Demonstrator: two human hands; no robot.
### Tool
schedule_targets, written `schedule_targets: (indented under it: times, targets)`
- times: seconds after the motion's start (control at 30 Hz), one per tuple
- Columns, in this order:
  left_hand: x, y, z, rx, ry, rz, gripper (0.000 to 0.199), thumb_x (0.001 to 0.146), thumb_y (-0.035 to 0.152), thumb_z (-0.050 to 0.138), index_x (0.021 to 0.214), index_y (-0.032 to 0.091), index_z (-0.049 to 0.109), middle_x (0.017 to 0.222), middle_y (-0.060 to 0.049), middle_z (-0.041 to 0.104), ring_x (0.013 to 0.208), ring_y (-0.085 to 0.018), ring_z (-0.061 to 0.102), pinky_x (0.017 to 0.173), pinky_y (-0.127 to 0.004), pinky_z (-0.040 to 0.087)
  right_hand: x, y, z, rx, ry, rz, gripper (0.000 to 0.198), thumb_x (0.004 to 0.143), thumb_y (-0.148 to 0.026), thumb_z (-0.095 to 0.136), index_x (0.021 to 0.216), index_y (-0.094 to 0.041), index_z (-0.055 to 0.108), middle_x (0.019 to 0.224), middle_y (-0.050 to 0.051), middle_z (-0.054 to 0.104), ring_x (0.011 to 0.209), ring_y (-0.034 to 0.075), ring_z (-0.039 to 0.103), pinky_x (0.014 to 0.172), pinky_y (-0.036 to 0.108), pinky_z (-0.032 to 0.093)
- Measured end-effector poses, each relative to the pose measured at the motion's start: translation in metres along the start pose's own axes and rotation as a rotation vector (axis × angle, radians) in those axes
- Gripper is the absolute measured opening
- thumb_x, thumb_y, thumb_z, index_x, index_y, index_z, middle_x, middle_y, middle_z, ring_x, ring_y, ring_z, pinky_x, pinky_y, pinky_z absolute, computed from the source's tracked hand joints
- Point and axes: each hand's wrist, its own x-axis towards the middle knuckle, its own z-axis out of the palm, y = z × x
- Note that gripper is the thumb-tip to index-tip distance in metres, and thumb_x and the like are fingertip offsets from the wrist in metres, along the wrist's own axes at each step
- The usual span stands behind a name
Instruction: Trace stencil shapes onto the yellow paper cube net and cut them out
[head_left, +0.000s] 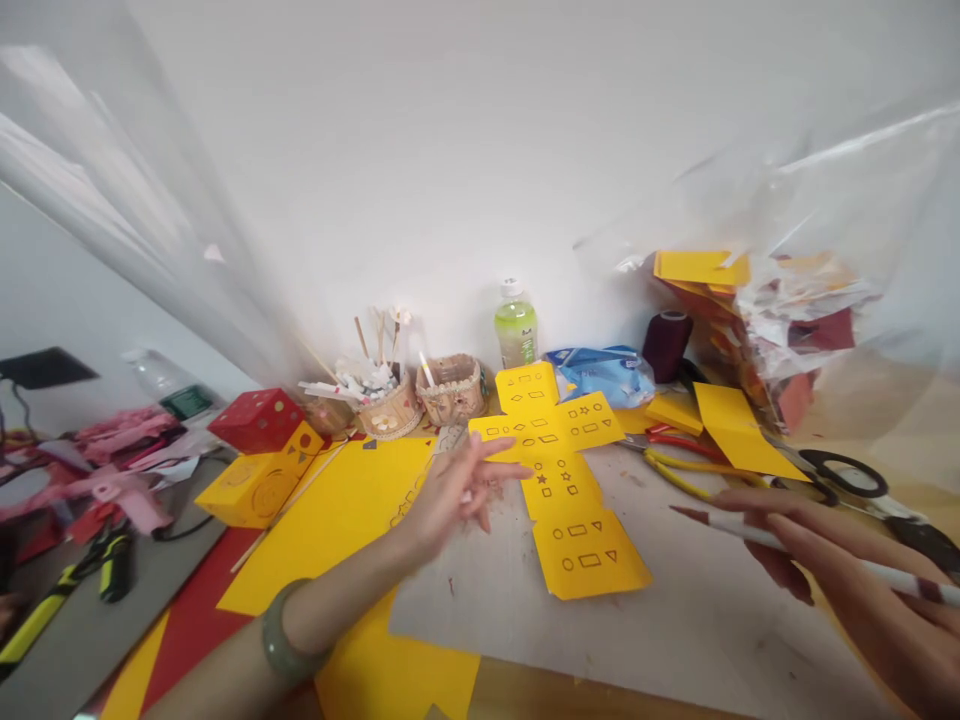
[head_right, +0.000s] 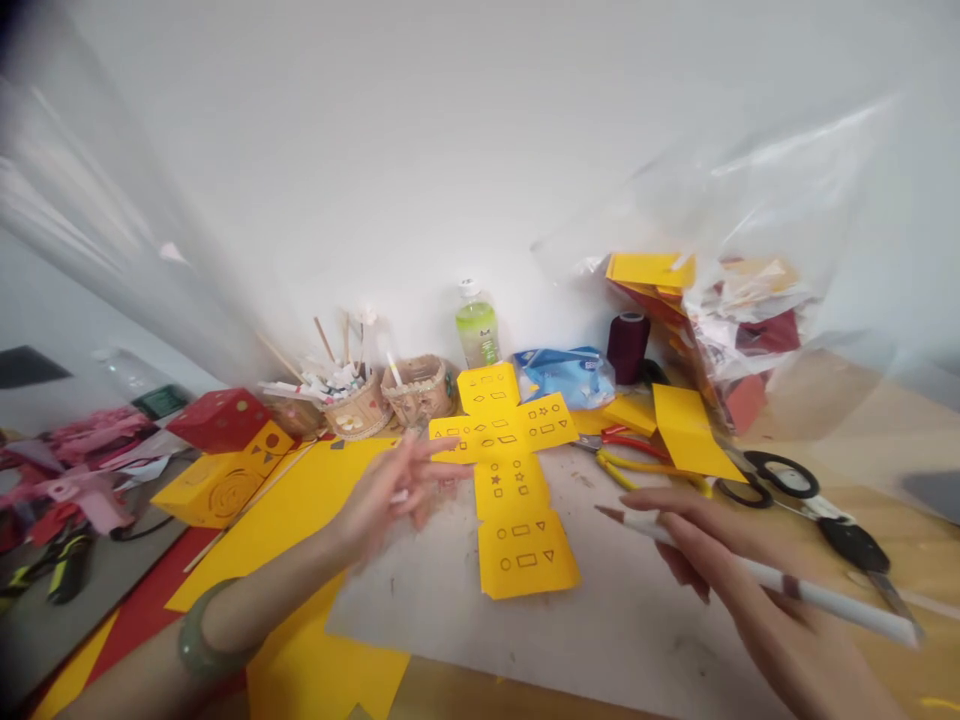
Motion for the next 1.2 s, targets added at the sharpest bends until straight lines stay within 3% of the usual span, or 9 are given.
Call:
schedule_targets:
  times: [0.07, 0.17, 0.33, 0.63, 0.83, 0.97, 1.07, 1.2]
  targets:
    - [-0.001, 0.011, 0.011, -0.447, -0.203, -0.196, 0.07, 0.098, 0.055, 0.01, 0.13, 0.006, 0.049, 0.108, -0.021, 0.067, 0.03, -0.001, 0.019, 0.042, -0.021, 0.047, 0.001, -0.016, 0.004, 0.103, -0.098, -0.074, 0.033, 0.085, -0.054, 0.048, 0.073, -0.027, 0.061, 0.051, -0.002, 0.052, 0.045, 0.016, 0.051, 0.04, 0.025, 0.045]
    - [-0.001, 0.021, 0.023, -0.813, -0.352, -0.292, 0.066, 0.097, 0.058, 0.017, 0.132, 0.009, 0.044, 0.123, -0.024, 0.059, 0.029, 0.002, 0.017, 0.041, -0.02, 0.046, -0.002, -0.042, 0.011, 0.16, -0.303, -0.177, 0.031, 0.083, -0.048, 0.055, 0.063, -0.024, 0.055, 0.051, -0.002, 0.054, 0.043, 0.013, 0.051, 0.039, 0.022, 0.043]
    - [-0.002, 0.031, 0.032, -0.937, -0.455, -0.337, 0.067, 0.093, 0.065, 0.019, 0.127, 0.012, 0.043, 0.124, -0.024, 0.058, 0.026, 0.003, 0.023, 0.038, -0.021, 0.046, -0.008, -0.066, 0.022, 0.211, -0.399, -0.152, 0.027, 0.081, -0.043, 0.057, 0.063, -0.022, 0.059, 0.055, -0.001, 0.062, 0.044, 0.012, 0.054, 0.041, 0.022, 0.044]
    - [-0.004, 0.038, 0.038, -0.973, -0.521, -0.37, 0.073, 0.089, 0.072, 0.015, 0.124, 0.014, 0.043, 0.117, -0.022, 0.062, 0.025, 0.004, 0.027, 0.036, -0.02, 0.046, -0.006, -0.063, 0.036, 0.284, -0.439, -0.158, 0.026, 0.082, -0.04, 0.059, 0.063, -0.022, 0.058, 0.053, -0.003, 0.059, 0.049, 0.012, 0.054, 0.045, 0.022, 0.044]
    - [-0.005, 0.046, 0.038, -0.947, -0.471, -0.459, 0.074, 0.092, 0.067, 0.007, 0.126, 0.013, 0.043, 0.106, -0.018, 0.067, 0.026, 0.003, 0.023, 0.036, -0.02, 0.046, -0.004, -0.065, 0.038, 0.219, -0.447, -0.22, 0.026, 0.082, -0.037, 0.058, 0.062, -0.022, 0.058, 0.052, -0.003, 0.06, 0.048, 0.012, 0.054, 0.044, 0.022, 0.042]
    - [-0.006, 0.047, 0.043, -0.947, -0.429, -0.491, 0.072, 0.089, 0.071, 0.017, 0.121, 0.014, 0.047, 0.099, -0.014, 0.068, 0.029, 0.001, 0.023, 0.036, -0.022, 0.044, -0.002, -0.069, 0.04, 0.186, -0.469, -0.23, 0.026, 0.082, -0.039, 0.057, 0.062, -0.023, 0.06, 0.055, -0.002, 0.062, 0.05, 0.013, 0.056, 0.044, 0.023, 0.043]
    - [-0.012, 0.051, 0.05, -0.962, -0.271, -0.569, 0.067, 0.088, 0.071, 0.029, 0.11, 0.013, 0.053, 0.099, -0.013, 0.066, 0.041, -0.005, 0.043, 0.044, -0.02, 0.042, -0.008, -0.072, 0.04, 0.148, -0.507, -0.218, 0.026, 0.082, -0.043, 0.057, 0.065, -0.024, 0.062, 0.061, -0.001, 0.066, 0.055, 0.015, 0.06, 0.05, 0.024, 0.049]
    - [-0.023, 0.066, 0.06, -1.117, -0.106, -0.755, 0.046, 0.092, 0.056, 0.04, 0.097, 0.014, 0.059, 0.106, -0.011, 0.065, 0.072, -0.013, 0.06, 0.063, -0.023, 0.044, -0.026, -0.07, 0.044, 0.139, -0.395, -0.162, 0.034, 0.082, -0.053, 0.054, 0.062, -0.027, 0.061, 0.058, -0.002, 0.063, 0.054, 0.016, 0.059, 0.054, 0.027, 0.051]
